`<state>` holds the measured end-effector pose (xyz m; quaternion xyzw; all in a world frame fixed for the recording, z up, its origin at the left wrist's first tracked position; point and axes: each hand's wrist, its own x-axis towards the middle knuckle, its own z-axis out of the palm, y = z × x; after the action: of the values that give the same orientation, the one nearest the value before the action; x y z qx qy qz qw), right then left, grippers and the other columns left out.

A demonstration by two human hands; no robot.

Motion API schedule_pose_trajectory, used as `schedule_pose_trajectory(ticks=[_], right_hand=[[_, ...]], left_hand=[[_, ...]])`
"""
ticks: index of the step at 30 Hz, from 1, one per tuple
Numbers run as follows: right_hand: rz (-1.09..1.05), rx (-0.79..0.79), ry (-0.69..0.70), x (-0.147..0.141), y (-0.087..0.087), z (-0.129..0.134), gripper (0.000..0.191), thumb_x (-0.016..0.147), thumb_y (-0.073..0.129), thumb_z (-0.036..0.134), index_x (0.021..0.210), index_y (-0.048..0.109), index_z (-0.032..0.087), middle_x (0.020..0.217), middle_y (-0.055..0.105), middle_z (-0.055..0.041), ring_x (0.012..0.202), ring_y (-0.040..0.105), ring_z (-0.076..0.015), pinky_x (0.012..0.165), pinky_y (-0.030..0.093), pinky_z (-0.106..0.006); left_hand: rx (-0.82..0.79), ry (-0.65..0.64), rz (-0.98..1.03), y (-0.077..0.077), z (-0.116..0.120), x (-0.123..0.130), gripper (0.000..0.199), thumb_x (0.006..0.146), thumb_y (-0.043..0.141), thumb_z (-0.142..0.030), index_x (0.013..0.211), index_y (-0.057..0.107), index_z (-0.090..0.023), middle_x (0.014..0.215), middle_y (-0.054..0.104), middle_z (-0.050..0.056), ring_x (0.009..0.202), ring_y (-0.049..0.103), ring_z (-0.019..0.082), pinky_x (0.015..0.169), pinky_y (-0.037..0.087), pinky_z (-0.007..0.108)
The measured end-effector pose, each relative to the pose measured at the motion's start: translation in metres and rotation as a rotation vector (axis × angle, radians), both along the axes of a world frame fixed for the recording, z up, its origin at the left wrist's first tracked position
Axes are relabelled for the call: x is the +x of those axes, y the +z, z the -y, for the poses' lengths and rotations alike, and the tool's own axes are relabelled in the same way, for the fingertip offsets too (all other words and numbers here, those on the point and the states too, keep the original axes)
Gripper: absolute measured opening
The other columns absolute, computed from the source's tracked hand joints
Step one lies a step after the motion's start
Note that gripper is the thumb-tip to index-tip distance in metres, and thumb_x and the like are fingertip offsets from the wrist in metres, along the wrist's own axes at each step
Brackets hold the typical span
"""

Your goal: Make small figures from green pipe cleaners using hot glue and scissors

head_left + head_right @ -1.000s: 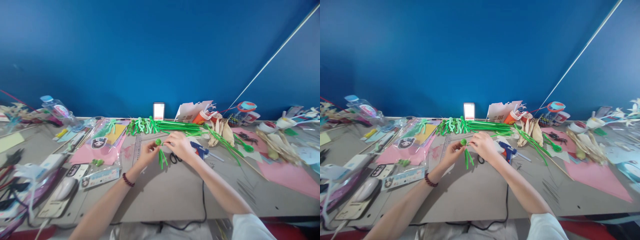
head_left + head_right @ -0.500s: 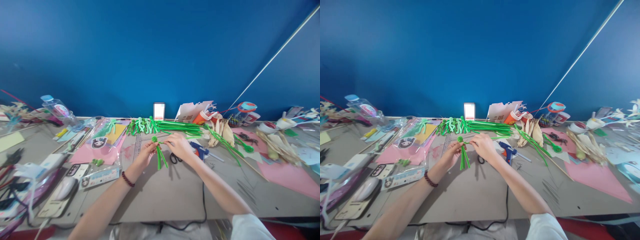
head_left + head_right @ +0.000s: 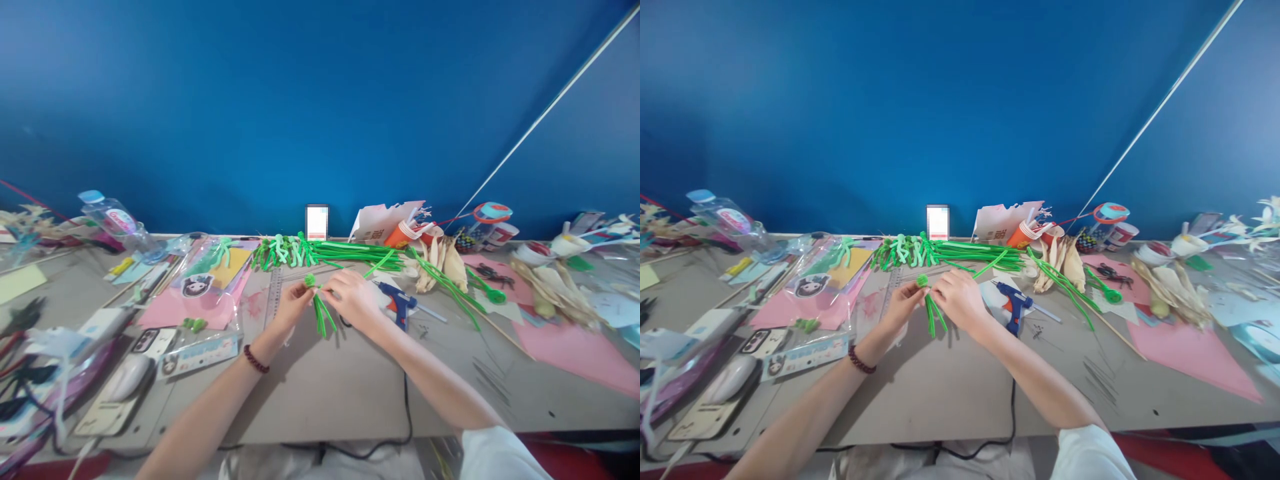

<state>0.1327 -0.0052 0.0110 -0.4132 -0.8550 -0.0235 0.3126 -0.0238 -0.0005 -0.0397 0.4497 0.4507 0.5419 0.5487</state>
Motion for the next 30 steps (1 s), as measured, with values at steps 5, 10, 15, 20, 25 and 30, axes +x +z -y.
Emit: schedule_pose_trajectory(ticks=[5, 10, 15, 20, 25, 30], right_hand=[[-0.044, -0.064, 0.026, -0.003, -0.010, -0.003, 0.011, 0.081, 0.059, 0.017, 0.072, 0.064, 0.020, 0.073, 0.063, -0.0025, 0.077, 0.053, -0.0179, 0.072, 0.038, -0.030], [-0.040, -0.105, 0.006, 0.009, -0.006, -0.015, 0.009, 0.081, 0.061, 0.017, 0.073, 0.064, 0.020, 0.075, 0.065, -0.0024, 0.078, 0.052, -0.0185, 0.071, 0.036, -0.031], [-0.048, -0.086, 0.006, 0.018, -0.003, -0.022, 0.008, 0.082, 0.063, 0.022, 0.074, 0.066, 0.021, 0.079, 0.067, -0.0029, 0.078, 0.050, -0.0188, 0.071, 0.033, -0.032], [-0.047, -0.084, 0.004, 0.019, -0.005, -0.023, 0.008, 0.082, 0.063, 0.022, 0.075, 0.065, 0.021, 0.078, 0.067, -0.0017, 0.077, 0.050, -0.0184, 0.070, 0.032, -0.032], [-0.029, -0.070, 0.009, 0.015, -0.004, -0.021, 0.009, 0.082, 0.063, 0.022, 0.074, 0.065, 0.020, 0.077, 0.067, -0.0020, 0.077, 0.050, -0.0187, 0.071, 0.032, -0.032], [-0.001, -0.078, 0.010, 0.012, -0.003, -0.018, 0.011, 0.083, 0.061, 0.021, 0.073, 0.064, 0.020, 0.075, 0.066, -0.0022, 0.077, 0.050, -0.0187, 0.073, 0.032, -0.032]], left_hand=[[-0.135, -0.018, 0.206, -0.001, -0.004, -0.004, 0.021, 0.060, 0.075, -0.031, 0.060, 0.061, -0.015, 0.055, 0.055, -0.003, 0.049, 0.046, 0.007, 0.051, 0.036, 0.021], [-0.215, -0.120, 0.329, 0.007, -0.001, -0.006, 0.020, 0.061, 0.075, -0.030, 0.063, 0.063, -0.014, 0.060, 0.062, 0.002, 0.055, 0.053, 0.010, 0.052, 0.038, 0.021], [-0.226, -0.186, 0.333, 0.013, 0.000, -0.007, 0.020, 0.061, 0.076, -0.027, 0.060, 0.060, -0.014, 0.058, 0.060, 0.001, 0.056, 0.055, 0.011, 0.053, 0.040, 0.022], [-0.237, -0.199, 0.437, 0.013, -0.001, -0.009, 0.020, 0.068, 0.072, -0.033, 0.072, 0.063, -0.015, 0.067, 0.063, 0.001, 0.061, 0.057, 0.011, 0.057, 0.044, 0.023], [-0.204, -0.144, 0.400, 0.007, -0.001, -0.007, 0.019, 0.066, 0.074, -0.030, 0.074, 0.066, -0.015, 0.070, 0.065, 0.002, 0.063, 0.058, 0.011, 0.060, 0.045, 0.023], [-0.194, -0.097, 0.338, 0.006, -0.002, -0.004, 0.021, 0.058, 0.079, -0.029, 0.068, 0.066, -0.015, 0.066, 0.063, 0.001, 0.061, 0.056, 0.010, 0.057, 0.043, 0.022]])
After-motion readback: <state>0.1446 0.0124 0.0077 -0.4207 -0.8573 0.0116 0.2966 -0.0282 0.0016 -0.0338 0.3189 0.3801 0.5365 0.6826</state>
